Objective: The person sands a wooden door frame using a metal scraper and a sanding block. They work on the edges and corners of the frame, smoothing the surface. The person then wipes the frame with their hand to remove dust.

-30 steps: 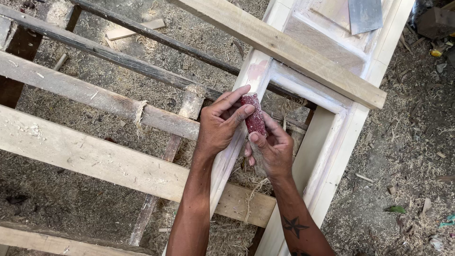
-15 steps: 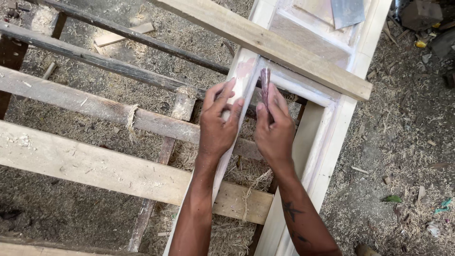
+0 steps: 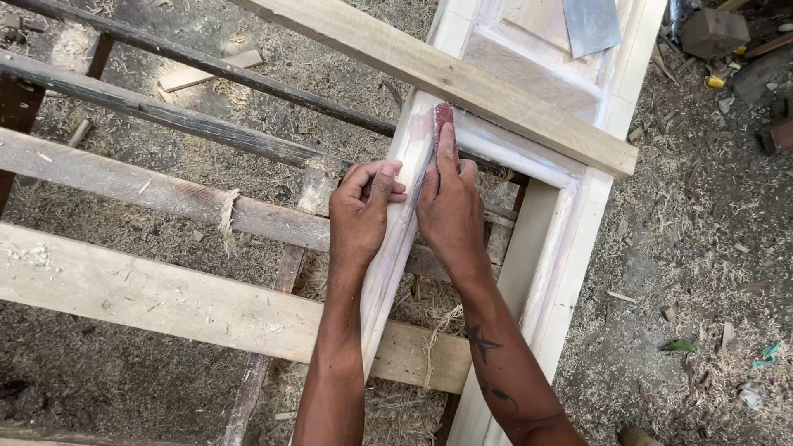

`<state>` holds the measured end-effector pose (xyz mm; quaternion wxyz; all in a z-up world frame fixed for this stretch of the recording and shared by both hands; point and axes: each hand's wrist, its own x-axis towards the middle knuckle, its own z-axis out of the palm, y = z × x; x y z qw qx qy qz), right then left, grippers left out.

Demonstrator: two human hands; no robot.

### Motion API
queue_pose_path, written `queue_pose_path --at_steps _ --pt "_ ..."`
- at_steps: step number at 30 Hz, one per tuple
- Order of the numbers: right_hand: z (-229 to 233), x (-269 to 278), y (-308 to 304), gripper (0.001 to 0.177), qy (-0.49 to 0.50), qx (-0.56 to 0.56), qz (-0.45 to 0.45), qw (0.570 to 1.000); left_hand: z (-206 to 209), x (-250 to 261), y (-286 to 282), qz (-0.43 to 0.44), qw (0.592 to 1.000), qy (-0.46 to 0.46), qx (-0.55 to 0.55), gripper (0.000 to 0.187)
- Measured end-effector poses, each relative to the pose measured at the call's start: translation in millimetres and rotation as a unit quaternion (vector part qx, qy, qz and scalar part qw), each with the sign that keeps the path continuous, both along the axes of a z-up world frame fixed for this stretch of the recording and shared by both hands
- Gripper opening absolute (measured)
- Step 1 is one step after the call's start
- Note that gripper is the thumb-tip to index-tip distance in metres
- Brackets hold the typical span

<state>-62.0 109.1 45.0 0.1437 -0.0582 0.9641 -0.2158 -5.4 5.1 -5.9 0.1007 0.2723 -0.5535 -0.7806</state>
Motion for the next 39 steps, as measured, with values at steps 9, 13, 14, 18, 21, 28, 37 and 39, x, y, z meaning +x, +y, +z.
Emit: queue_pose_path --at_steps 9,13,14,18,21,28,37,39 --pt "-20.0 -2.1 -4.3 0.054 0.045 -0.029 -0.029 0.998 -3.0 -0.9 1.2 0.003 1.0 0.0 0.014 0.028" --pt "-13.5 11.5 7.0 0.053 0.052 -0.111 0.003 0.992 -2.1 -6.5 -0.4 0.001 1.0 -0.018 0.002 0.027" --pt "-13.3 1.4 7.7 0.052 0.036 -0.113 -0.003 0.993 -1.0 -5.8 0.1 0.005 1.0 -0.021 0.013 0.026" --pt "-26.3 -7.5 7.8 0.052 0.024 -0.128 -0.02 0.991 -5.2 -0.4 2.3 0.028 0.999 -0.014 -0.006 0.026" --pt "-33.5 3.8 20.1 0.047 0.125 -0.182 0.067 0.973 -7.1 -8.0 6.8 0.069 0.997 0.002 0.031 0.026" --pt "-24.6 6.9 18.1 0.055 -0.055 -0.176 -0.028 0.982 -11.7 -3.8 5.4 0.099 0.995 -0.009 -0.002 0.027" --pt "-38.7 8.4 35.9 0.055 0.107 -0.192 0.121 0.968 -13.8 -17.1 -0.1 -0.046 0.979 -0.185 -0.078 0.062" --pt "-38.5 -17.4 25.7 0.052 0.082 -0.205 0.077 0.972 -5.7 -14.2 -1.5 -0.11 0.954 -0.258 -0.102 0.072"
